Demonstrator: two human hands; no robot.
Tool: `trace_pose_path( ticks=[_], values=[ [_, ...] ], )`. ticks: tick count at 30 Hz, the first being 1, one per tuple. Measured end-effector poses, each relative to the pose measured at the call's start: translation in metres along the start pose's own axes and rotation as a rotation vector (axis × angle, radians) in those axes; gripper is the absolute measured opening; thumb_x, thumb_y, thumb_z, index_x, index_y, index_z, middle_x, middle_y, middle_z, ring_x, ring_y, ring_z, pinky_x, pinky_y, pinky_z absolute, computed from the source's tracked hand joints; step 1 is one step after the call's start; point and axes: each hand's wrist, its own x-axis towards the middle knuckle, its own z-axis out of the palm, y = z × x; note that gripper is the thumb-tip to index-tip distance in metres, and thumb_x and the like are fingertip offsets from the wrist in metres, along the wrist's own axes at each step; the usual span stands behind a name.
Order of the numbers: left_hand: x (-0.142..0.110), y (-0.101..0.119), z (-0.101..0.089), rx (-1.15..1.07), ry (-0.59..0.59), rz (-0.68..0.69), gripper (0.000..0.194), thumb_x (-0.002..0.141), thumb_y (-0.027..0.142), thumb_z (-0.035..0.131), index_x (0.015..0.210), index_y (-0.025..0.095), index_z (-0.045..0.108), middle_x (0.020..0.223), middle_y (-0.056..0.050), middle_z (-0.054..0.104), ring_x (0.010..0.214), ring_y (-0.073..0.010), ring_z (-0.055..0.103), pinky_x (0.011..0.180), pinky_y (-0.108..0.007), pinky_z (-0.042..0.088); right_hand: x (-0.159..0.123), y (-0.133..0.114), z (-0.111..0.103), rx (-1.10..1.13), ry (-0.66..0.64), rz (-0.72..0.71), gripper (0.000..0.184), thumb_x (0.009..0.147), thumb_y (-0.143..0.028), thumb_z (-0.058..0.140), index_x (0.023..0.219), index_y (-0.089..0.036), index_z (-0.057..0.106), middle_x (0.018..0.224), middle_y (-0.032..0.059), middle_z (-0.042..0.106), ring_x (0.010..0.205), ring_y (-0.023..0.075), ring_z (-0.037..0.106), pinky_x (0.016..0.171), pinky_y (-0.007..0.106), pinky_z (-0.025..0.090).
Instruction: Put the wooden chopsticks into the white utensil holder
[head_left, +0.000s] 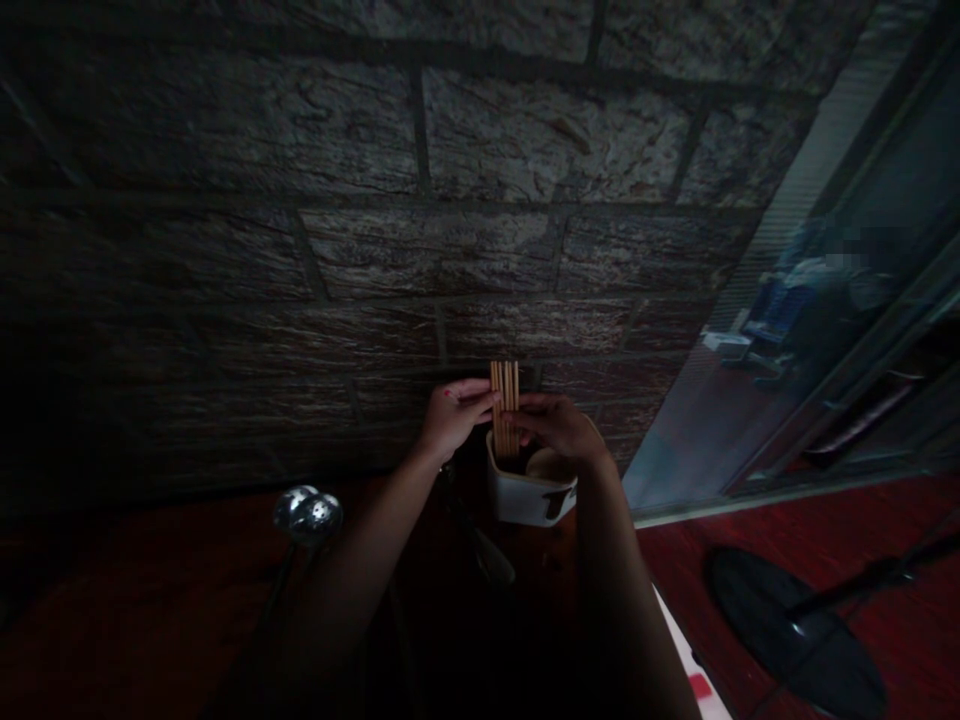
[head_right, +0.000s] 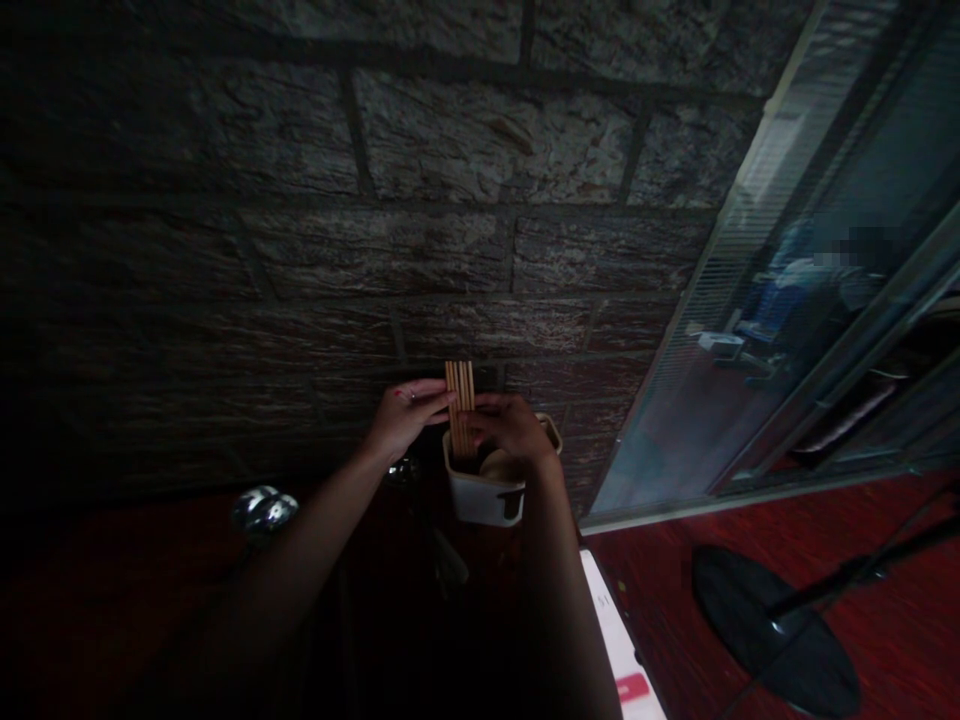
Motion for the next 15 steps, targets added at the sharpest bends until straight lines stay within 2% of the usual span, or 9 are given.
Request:
trace_pose_path(
  ticks=[7,15],
  values=[
    [0.004,-0.003,-0.004,-0.002,-0.016,-0.021,0.045,0.054,0.038,0.089,0.089,0.015,0.073,0.092,-0.007,0.076,0.087,-0.0236,0.07,0.083,-0.045,0.056,0.0,-0.001,0.002,-0.042,0.057,0.059,0.025,0.071,-0.031,0.075,0.092,-0.017,0.074,0.075,0.0008,0.072,0.048,0.0071,0.057,0.04,0.016,0.035],
    [0.003,-0.01,-0.004,0.032,-0.023,-0.002,0.048,0.056,0.045,0.087,0.091,0.014,0.074,0.091,-0.008,0.076,0.087,-0.0238,0.07,0.082,-0.041,0.055,0.001,0.005,0.0,-0.04,0.021,0.026,0.023,0.068,-0.028,0.077,0.087,-0.016,0.073,0.08,0.0012,0.073,0.051,0.0077,0.06,0.044,0.017,0.039]
  ],
)
